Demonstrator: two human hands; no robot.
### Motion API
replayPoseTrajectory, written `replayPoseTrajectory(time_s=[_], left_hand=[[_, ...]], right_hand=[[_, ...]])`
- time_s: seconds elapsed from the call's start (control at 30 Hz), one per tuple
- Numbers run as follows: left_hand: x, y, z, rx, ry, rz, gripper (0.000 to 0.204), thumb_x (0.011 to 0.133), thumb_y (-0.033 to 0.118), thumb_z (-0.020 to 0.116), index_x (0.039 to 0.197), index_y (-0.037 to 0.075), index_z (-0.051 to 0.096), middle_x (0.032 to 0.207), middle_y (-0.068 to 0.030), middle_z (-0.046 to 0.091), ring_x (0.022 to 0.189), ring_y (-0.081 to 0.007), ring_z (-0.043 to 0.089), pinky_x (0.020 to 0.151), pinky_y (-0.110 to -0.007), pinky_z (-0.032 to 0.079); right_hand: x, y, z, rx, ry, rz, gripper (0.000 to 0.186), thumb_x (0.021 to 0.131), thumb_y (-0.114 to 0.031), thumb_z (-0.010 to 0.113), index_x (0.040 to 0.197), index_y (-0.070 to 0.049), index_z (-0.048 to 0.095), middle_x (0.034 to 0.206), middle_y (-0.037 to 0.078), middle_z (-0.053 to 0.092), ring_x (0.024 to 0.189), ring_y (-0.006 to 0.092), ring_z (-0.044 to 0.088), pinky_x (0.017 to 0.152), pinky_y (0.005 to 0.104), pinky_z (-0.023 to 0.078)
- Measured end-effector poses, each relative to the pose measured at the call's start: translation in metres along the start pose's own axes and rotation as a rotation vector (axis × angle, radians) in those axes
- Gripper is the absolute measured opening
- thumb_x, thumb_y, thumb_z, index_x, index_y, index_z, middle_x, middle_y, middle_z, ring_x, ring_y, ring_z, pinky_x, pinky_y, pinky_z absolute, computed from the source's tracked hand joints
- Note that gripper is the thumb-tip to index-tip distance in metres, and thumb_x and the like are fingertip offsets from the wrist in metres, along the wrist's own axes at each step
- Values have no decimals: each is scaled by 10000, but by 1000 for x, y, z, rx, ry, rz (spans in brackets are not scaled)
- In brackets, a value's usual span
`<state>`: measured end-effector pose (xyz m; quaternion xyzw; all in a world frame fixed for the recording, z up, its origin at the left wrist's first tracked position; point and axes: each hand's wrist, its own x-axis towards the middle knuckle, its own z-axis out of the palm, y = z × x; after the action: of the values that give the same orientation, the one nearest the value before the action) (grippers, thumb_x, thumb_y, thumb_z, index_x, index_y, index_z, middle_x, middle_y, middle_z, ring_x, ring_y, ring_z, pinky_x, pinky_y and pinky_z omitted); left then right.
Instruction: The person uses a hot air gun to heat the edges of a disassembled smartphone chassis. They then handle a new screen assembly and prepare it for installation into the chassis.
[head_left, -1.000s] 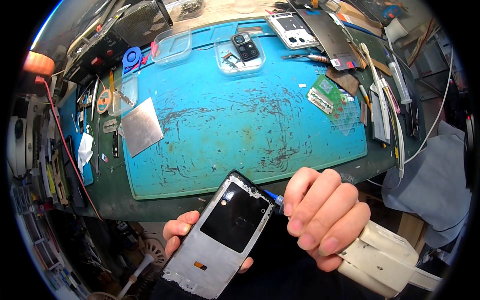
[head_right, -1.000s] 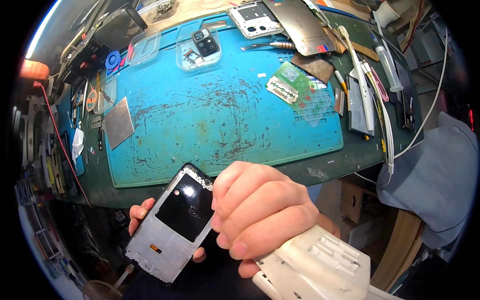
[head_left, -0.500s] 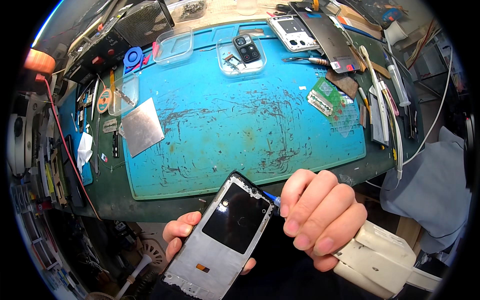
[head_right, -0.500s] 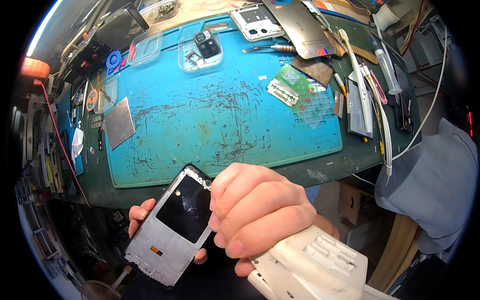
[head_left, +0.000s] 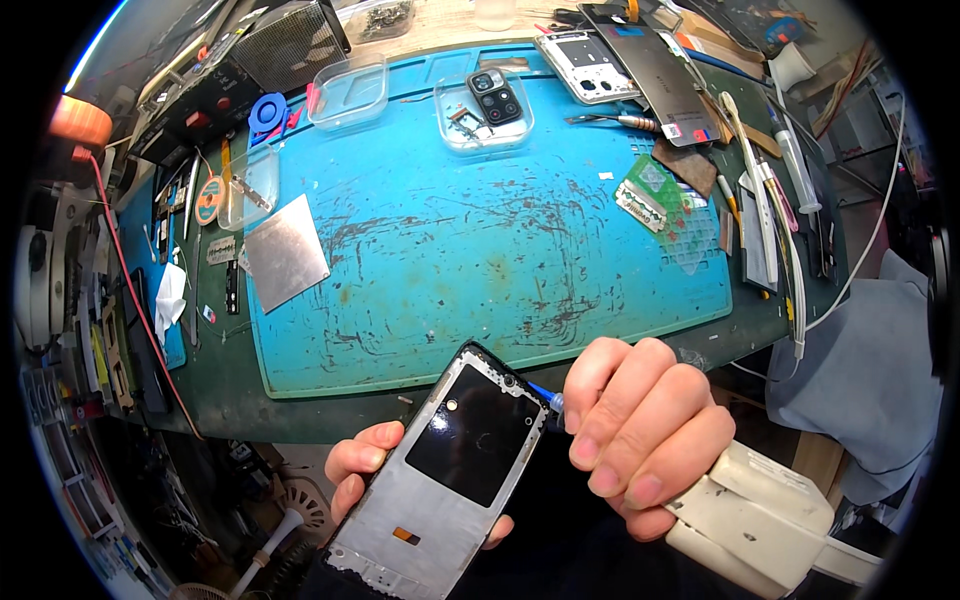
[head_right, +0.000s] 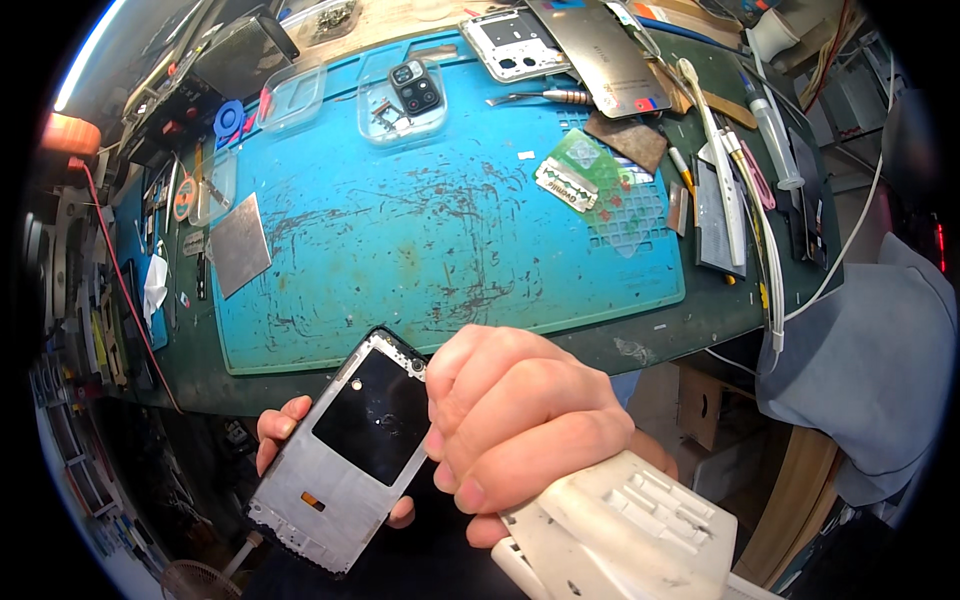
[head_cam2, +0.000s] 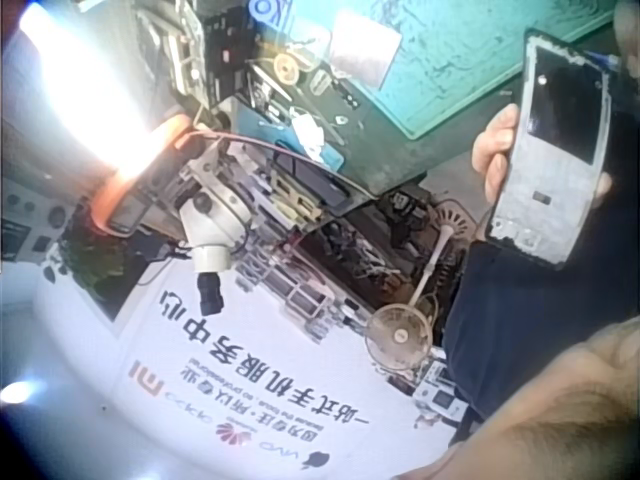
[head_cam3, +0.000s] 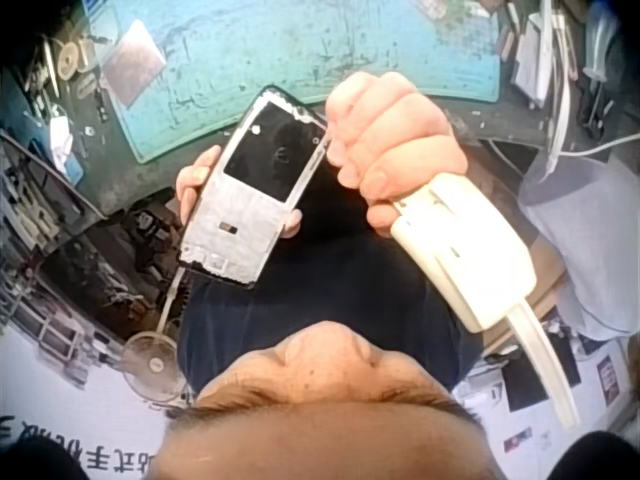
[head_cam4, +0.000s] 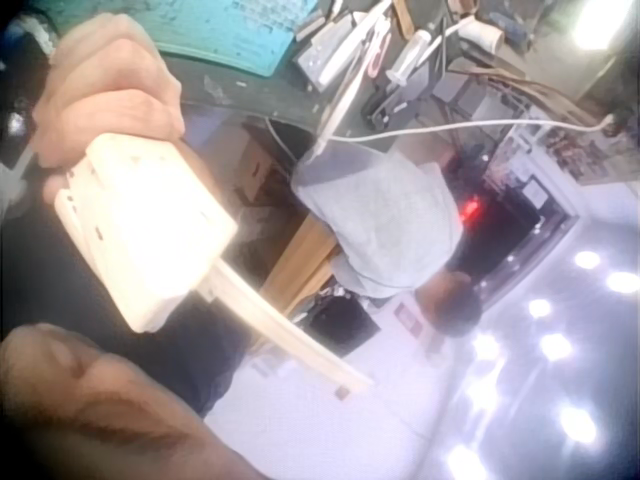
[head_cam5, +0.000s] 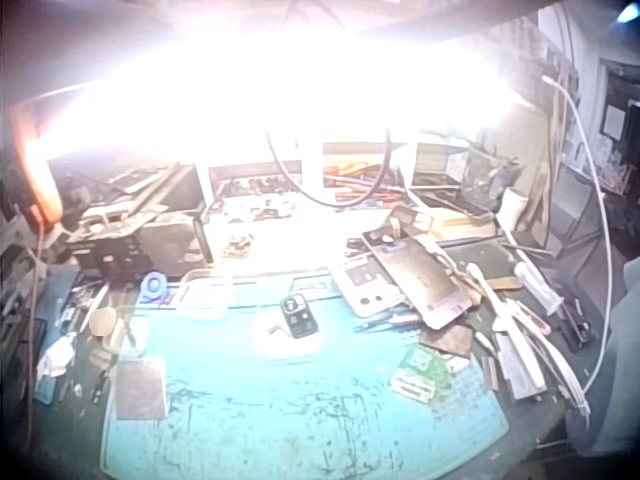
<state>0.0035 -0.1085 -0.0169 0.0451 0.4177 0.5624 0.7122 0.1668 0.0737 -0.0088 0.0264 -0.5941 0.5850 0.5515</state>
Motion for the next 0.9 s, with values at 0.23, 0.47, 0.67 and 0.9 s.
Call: replayPoseTrajectory(time_s=[0.23,0.47,0.67,0.9], left_hand=[[-1,-2,0,9,17,10,825,598,541,744,1332,248,508,1299,-25,540,1144,-244,438,917,-445,391],[-6,-8,6,25,113,98,811,616,528,729,1341,240,504,1311,-38,534,1151,-258,443,919,-458,394],[-6,-15,13,51,220,217,799,632,516,716,1348,233,501,1322,-49,528,1156,-269,448,921,-469,398],[-8,-18,16,81,249,281,786,651,503,702,1357,225,497,1334,-63,522,1163,-283,453,923,-482,402]], right_hand=[[-1,1,1,1,27,1,219,938,-314,706,926,-147,564,873,-7,600,829,136,585,669,266,475],[0,1,1,5,28,-1,218,940,-313,704,922,-150,561,867,-12,598,824,132,581,660,263,470],[-2,0,-1,0,18,-6,221,943,-317,700,919,-150,557,863,-13,596,817,130,579,654,262,467],[-4,0,5,117,117,-15,153,878,-155,766,883,-64,643,849,45,618,779,181,588,679,326,502]])
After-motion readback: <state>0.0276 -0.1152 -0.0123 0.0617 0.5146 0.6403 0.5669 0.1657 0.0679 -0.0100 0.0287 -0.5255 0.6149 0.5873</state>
